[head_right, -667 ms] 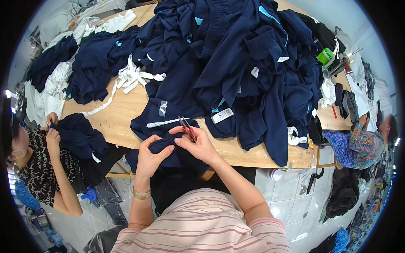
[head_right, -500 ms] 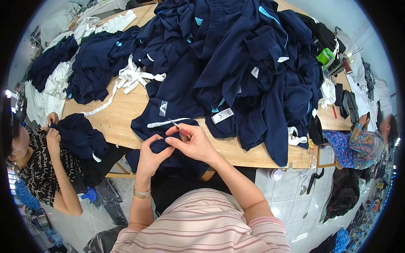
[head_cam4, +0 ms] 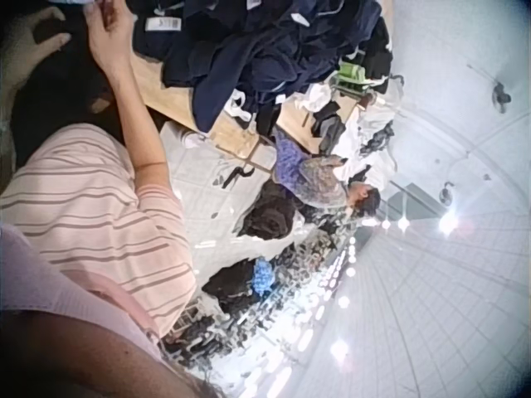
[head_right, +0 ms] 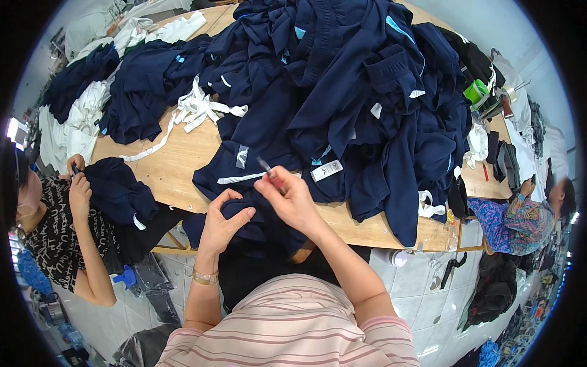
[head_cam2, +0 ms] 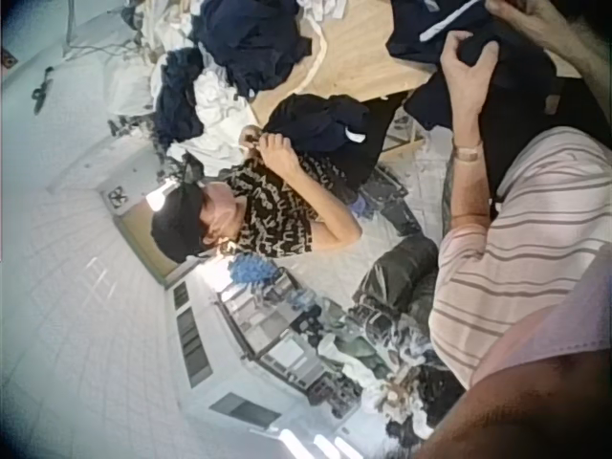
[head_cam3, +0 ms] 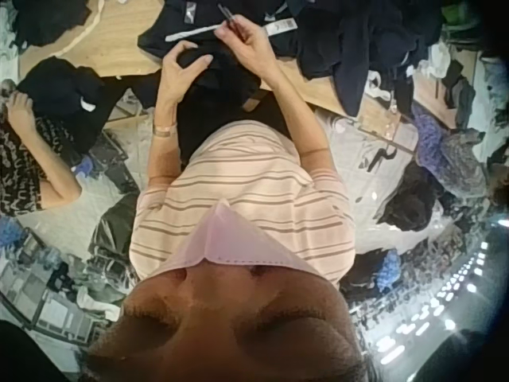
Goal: The person trims loose threads from garments using thread snips, turning and handling the clothing pieces by hand on the table.
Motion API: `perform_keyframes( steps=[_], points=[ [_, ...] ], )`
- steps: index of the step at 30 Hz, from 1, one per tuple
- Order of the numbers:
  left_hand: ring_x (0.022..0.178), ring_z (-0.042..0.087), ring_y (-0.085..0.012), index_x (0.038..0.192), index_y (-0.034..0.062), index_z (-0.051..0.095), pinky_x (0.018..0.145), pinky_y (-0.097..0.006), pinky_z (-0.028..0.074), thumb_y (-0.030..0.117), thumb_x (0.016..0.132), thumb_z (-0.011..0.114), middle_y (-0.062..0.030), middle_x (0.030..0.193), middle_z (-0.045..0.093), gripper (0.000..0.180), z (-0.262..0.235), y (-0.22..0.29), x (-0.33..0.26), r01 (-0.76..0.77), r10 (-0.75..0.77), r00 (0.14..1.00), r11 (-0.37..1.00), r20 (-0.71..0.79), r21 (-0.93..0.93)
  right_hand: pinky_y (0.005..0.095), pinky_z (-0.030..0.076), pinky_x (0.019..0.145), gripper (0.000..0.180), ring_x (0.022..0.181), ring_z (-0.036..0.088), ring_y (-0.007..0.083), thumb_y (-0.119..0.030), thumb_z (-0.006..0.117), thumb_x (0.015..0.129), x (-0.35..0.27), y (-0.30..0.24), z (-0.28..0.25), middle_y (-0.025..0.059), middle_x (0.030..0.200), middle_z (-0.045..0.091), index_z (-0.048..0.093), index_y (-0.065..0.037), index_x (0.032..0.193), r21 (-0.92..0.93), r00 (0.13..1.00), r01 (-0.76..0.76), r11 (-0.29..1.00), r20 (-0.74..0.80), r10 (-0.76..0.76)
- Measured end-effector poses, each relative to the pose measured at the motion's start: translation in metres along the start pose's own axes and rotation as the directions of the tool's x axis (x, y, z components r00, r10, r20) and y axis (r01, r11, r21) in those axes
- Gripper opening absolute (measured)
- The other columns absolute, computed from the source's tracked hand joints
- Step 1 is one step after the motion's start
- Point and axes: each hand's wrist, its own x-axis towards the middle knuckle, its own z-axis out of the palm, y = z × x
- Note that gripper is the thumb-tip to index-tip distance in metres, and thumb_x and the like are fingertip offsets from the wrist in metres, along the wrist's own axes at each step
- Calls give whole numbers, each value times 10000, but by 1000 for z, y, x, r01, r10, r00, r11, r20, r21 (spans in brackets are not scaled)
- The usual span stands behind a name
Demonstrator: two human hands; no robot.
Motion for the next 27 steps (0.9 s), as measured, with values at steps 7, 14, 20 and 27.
perform_keyframes(
  steps=[7, 14, 20, 27],
  points=[
    [751, 541, -48, 929, 31, 557, 666, -173, 452, 20, 746, 730, -7, 843, 588, 252, -4, 6, -2, 137, -126, 991, 926, 55, -350, 300, 379, 520, 354, 526, 491, 199, -326, 509, 927, -14, 18, -23, 99, 597, 484, 559, -9, 778, -319, 991, 135, 938, 63, -122],
    [750, 547, -52, 941, 32, 552, 661, -171, 454, 13, 747, 728, -10, 853, 597, 263, -5, 5, -2, 153, -132, 988, 906, 79, -395, 346, 392, 478, 323, 518, 532, 283, -339, 601, 864, -16, 19, -22, 116, 607, 542, 583, -34, 759, -589, 957, 289, 755, 186, -222],
    [747, 545, -54, 942, 36, 552, 662, -178, 455, 46, 743, 741, -12, 851, 598, 275, -5, 3, -2, 150, -126, 988, 920, 89, -363, 349, 385, 464, 360, 512, 533, 273, -383, 624, 831, -13, 14, -19, 91, 601, 545, 569, -44, 723, -632, 938, 347, 693, 223, -266],
    [749, 538, -54, 941, 37, 554, 666, -182, 450, 84, 734, 753, -10, 846, 596, 291, -6, 3, -2, 118, -92, 991, 944, 97, -308, 344, 387, 466, 382, 521, 540, 270, -408, 618, 826, -10, 12, -19, 85, 599, 542, 562, -47, 714, -664, 924, 381, 644, 254, -286]
  ],
)
